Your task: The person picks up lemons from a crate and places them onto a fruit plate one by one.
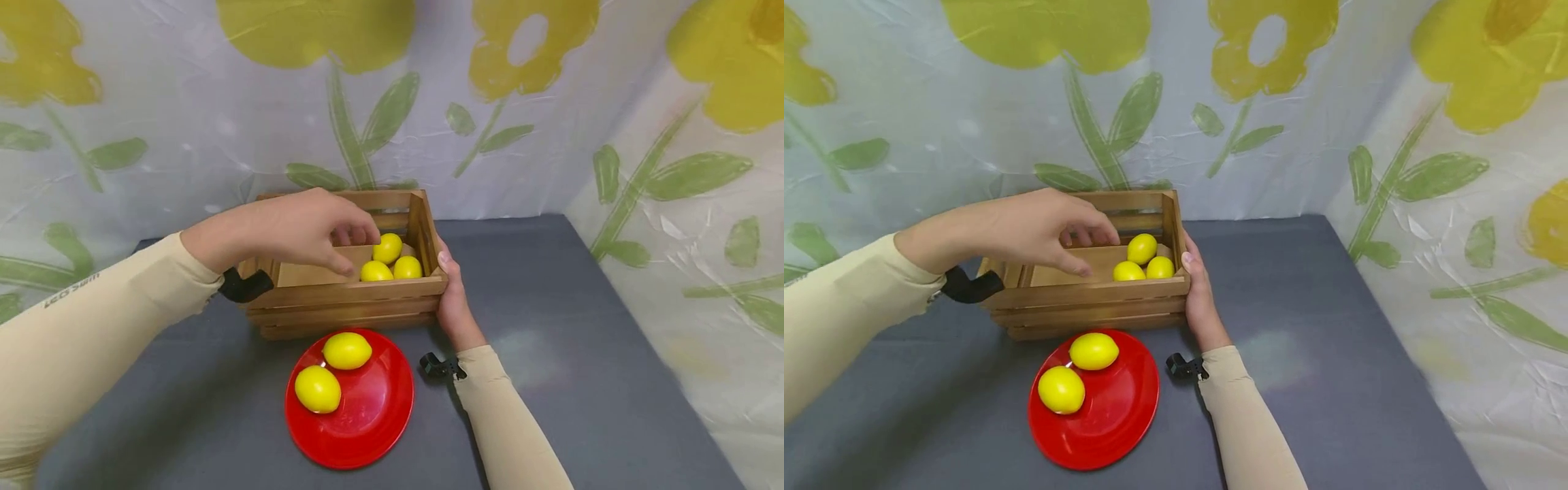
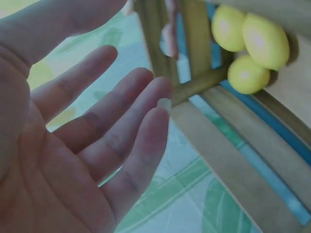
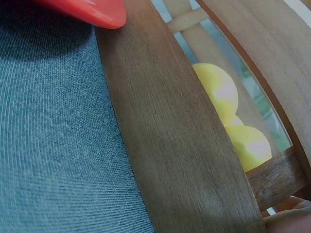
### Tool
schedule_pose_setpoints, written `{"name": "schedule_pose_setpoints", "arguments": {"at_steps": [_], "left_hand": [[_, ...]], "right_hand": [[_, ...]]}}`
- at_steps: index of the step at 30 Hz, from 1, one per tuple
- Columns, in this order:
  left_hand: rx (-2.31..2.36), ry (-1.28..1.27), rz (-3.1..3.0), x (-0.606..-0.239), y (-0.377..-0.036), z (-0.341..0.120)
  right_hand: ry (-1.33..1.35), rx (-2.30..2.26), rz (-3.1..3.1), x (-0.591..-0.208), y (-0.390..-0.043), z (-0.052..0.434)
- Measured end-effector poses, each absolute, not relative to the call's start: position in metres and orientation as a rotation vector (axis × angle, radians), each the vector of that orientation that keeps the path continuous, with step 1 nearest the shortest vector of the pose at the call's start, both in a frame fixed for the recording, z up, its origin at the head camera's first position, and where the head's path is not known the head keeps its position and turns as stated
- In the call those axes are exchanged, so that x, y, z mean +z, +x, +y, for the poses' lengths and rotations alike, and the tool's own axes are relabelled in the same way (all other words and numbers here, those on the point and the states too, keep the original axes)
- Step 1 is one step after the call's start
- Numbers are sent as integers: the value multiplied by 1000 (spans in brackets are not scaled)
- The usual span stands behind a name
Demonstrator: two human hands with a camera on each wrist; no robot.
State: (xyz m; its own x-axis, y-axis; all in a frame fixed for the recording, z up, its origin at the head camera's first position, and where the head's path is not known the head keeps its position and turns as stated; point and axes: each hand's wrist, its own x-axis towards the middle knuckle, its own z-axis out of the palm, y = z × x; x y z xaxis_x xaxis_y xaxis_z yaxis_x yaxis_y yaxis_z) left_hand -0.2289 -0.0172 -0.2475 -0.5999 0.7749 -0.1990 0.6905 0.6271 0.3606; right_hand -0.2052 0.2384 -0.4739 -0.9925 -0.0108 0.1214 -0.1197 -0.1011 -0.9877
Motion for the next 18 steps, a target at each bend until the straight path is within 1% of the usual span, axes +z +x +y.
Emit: {"name": "schedule_pose_setpoints", "arguments": {"at_steps": [9,18], "left_hand": [[247,1150,2460,-268,-273,14],[145,1070,2373,-301,-288,34]], "right_hand": [[183,2277,-2054,-469,-208,230],[175,2291,-2090,-473,-205,213]]}}
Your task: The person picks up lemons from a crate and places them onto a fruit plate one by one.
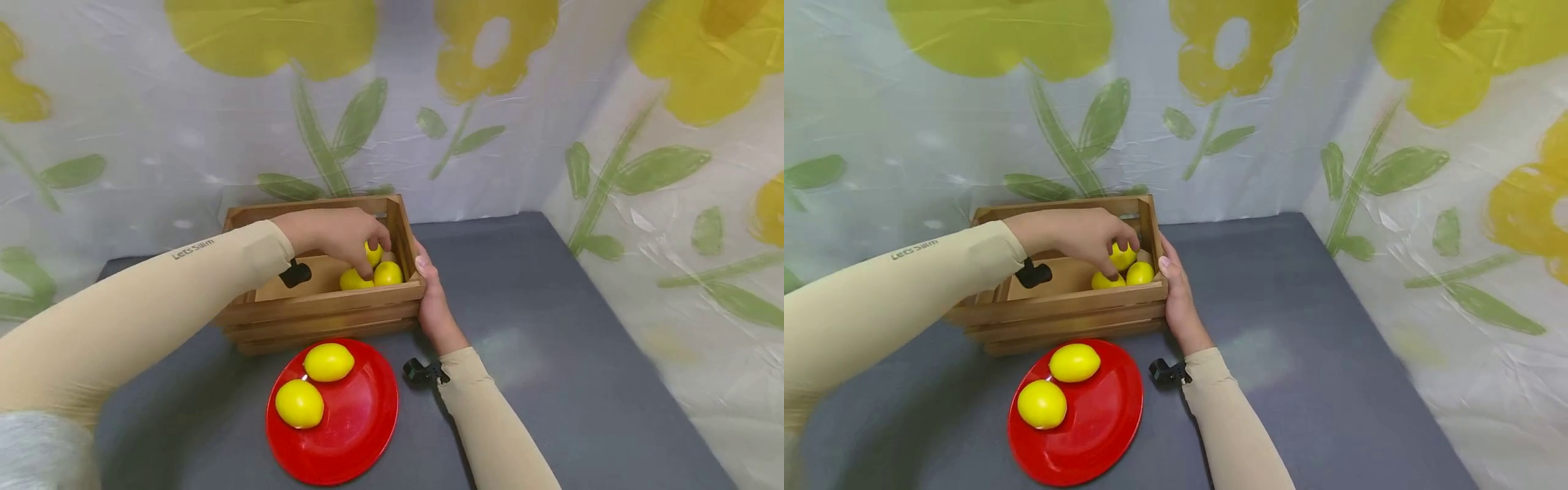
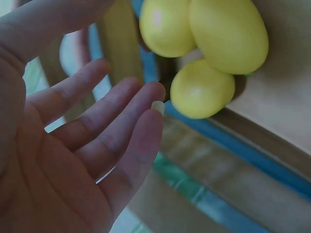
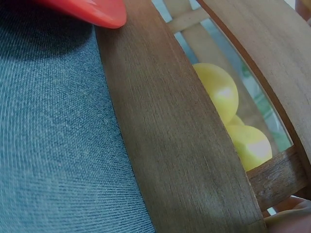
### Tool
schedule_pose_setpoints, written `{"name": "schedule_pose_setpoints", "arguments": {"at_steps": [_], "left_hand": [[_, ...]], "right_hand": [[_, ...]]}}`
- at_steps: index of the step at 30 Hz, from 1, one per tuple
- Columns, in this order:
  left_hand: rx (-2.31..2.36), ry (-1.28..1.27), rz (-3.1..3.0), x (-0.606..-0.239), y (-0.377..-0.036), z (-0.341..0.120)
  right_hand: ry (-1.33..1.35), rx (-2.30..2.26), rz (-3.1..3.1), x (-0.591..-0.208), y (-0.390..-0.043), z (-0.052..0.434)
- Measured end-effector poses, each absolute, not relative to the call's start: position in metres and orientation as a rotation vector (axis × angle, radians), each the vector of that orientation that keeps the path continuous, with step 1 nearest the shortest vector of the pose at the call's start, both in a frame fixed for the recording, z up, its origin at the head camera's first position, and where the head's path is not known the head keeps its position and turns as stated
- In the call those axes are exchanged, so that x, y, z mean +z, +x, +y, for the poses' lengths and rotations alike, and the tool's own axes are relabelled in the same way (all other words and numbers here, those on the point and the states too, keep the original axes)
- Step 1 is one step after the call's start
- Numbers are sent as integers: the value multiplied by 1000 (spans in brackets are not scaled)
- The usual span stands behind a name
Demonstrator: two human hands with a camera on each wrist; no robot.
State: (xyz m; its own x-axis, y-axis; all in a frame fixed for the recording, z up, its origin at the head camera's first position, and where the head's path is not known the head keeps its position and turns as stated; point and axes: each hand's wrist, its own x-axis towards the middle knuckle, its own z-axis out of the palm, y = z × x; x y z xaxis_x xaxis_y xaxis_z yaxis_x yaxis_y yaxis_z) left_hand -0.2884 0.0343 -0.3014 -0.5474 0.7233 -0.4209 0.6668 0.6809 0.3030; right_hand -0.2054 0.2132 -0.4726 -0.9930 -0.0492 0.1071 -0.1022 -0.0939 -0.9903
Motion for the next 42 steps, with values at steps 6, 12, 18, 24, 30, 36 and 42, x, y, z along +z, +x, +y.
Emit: {"name": "schedule_pose_setpoints", "arguments": {"at_steps": [6,12,18,24,30,36,42], "left_hand": [[97,1042,2333,-316,-293,44],[54,1091,2347,-324,-300,57],[1,1104,2316,-327,-301,66],[7,1037,2295,-331,-303,68],[-30,1020,2264,-337,-302,67],[-111,1031,2251,-340,-302,69],[-159,1000,2220,-341,-299,69]], "right_hand": [[178,2287,-2108,-471,-205,207],[169,2285,-2096,-469,-206,210],[191,2287,-2075,-468,-204,209],[227,2289,-2057,-464,-206,205],[225,2268,-2082,-464,-202,202],[229,2243,-2106,-460,-199,202],[220,2225,-2124,-458,-197,199]]}}
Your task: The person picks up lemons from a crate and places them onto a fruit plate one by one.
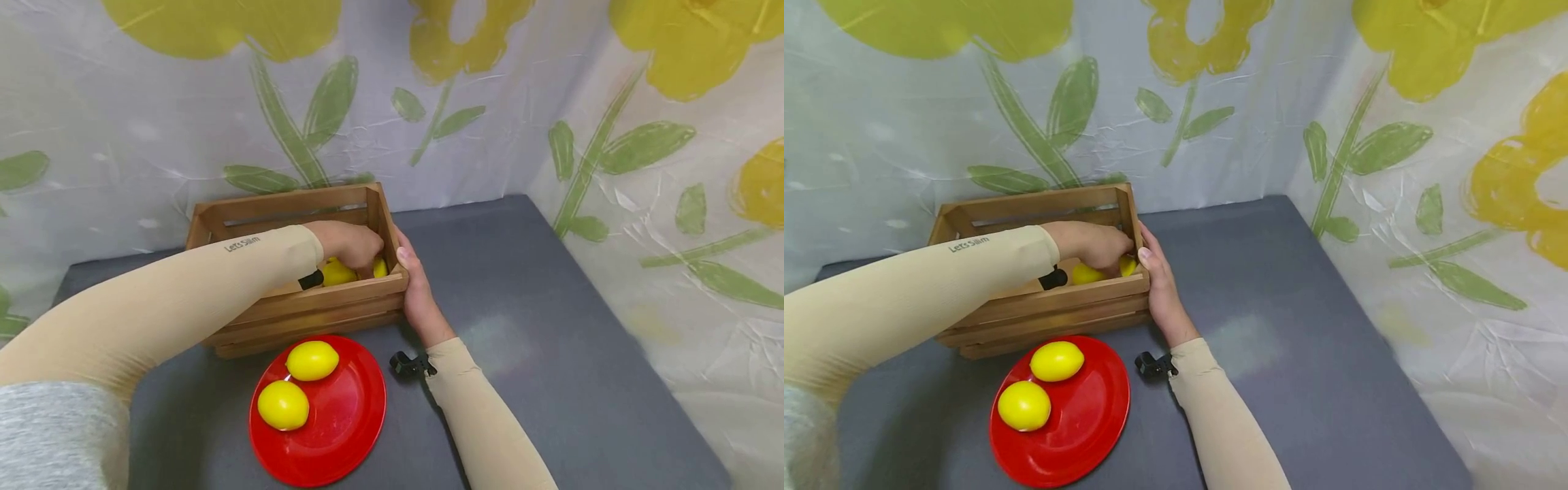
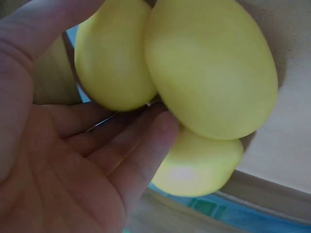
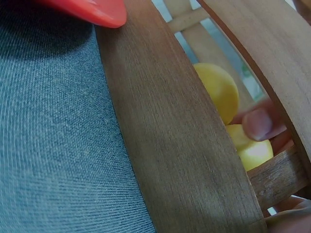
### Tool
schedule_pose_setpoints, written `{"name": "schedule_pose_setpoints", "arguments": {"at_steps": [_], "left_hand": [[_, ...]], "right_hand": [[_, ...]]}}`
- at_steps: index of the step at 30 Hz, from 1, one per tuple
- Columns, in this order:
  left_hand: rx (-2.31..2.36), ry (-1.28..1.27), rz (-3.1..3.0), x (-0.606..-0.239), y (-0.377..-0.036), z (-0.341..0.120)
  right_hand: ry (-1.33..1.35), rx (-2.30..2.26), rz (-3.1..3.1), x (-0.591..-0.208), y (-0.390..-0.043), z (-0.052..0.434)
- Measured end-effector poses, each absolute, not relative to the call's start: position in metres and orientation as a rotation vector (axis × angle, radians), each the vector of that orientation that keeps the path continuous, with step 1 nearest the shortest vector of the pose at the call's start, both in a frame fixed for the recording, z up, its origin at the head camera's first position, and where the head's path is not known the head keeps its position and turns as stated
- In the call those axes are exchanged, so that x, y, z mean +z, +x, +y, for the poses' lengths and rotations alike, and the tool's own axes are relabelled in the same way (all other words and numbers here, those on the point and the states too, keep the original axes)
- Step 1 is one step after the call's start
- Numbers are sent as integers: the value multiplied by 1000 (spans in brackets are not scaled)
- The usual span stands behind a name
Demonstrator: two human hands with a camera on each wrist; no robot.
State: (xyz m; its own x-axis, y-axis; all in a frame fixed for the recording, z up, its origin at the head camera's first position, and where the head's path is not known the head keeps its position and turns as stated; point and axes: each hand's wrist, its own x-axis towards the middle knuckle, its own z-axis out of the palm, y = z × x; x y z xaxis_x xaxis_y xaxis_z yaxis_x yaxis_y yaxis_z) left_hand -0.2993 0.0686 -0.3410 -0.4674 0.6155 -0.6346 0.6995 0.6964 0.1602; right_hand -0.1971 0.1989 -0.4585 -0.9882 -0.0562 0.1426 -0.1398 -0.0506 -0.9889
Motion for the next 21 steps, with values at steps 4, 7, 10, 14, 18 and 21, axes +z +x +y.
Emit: {"name": "schedule_pose_setpoints", "arguments": {"at_steps": [4,7,10,14,18,21], "left_hand": [[-203,1014,2222,-343,-295,68],[-230,1041,2239,-348,-293,68],[-250,1043,2249,-352,-293,69],[-258,1051,2256,-351,-293,70],[-251,1087,2265,-351,-293,69],[-229,1103,2270,-352,-294,66]], "right_hand": [[216,2228,-2117,-458,-198,198],[215,2238,-2106,-458,-200,197],[220,2240,-2103,-458,-200,197],[225,2230,-2107,-459,-201,198],[230,2227,-2106,-460,-201,199],[230,2222,-2108,-460,-200,198]]}}
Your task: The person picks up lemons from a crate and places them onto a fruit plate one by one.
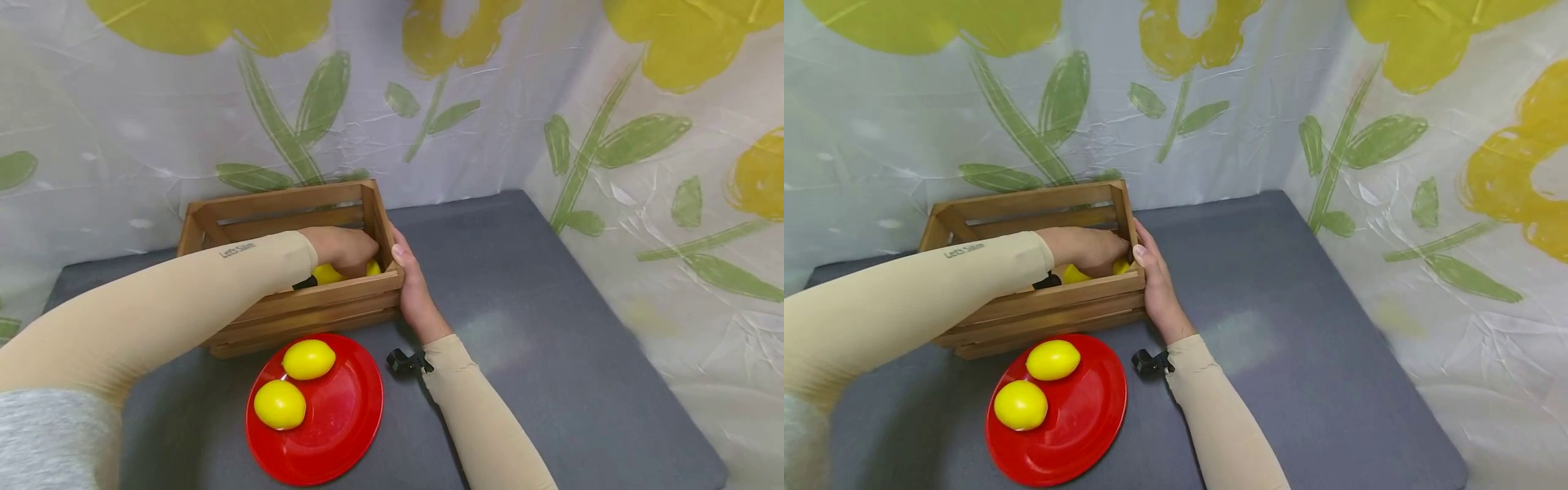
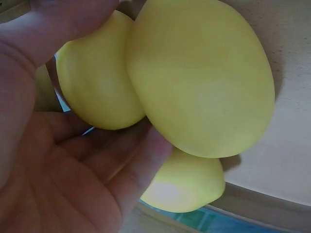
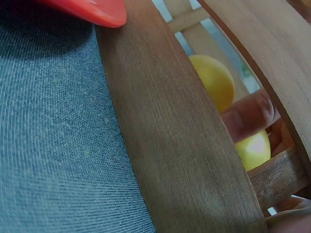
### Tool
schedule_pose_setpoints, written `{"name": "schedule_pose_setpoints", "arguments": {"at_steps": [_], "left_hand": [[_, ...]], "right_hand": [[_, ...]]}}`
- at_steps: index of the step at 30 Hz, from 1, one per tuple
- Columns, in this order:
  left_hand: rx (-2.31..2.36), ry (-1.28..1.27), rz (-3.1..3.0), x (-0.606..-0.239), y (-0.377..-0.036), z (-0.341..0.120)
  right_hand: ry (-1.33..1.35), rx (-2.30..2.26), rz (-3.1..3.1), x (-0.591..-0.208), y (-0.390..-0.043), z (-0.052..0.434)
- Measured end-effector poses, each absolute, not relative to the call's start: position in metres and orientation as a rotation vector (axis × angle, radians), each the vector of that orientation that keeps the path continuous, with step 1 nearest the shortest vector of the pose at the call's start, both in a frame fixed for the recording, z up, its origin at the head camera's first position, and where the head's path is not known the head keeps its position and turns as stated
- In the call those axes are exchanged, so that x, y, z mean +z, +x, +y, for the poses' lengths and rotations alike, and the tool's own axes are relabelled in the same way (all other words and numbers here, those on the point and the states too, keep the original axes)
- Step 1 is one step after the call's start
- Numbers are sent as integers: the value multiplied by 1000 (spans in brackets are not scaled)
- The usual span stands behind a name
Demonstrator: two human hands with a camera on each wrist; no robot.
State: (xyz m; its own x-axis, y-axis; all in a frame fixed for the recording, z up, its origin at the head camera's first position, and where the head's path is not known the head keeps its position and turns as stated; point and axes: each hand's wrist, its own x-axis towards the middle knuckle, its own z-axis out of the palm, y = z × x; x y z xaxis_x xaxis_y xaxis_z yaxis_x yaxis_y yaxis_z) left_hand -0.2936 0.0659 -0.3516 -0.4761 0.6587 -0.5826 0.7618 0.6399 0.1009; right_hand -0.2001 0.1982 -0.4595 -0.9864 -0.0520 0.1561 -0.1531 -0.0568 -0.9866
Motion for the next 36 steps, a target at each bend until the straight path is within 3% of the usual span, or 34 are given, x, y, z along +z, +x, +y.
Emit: {"name": "schedule_pose_setpoints", "arguments": {"at_steps": [18,36], "left_hand": [[-26,1051,2392,-331,-289,31],[199,1009,2635,-260,-241,-48]], "right_hand": [[206,2248,-2094,-456,-200,198],[189,2268,-2073,-460,-196,195]]}}
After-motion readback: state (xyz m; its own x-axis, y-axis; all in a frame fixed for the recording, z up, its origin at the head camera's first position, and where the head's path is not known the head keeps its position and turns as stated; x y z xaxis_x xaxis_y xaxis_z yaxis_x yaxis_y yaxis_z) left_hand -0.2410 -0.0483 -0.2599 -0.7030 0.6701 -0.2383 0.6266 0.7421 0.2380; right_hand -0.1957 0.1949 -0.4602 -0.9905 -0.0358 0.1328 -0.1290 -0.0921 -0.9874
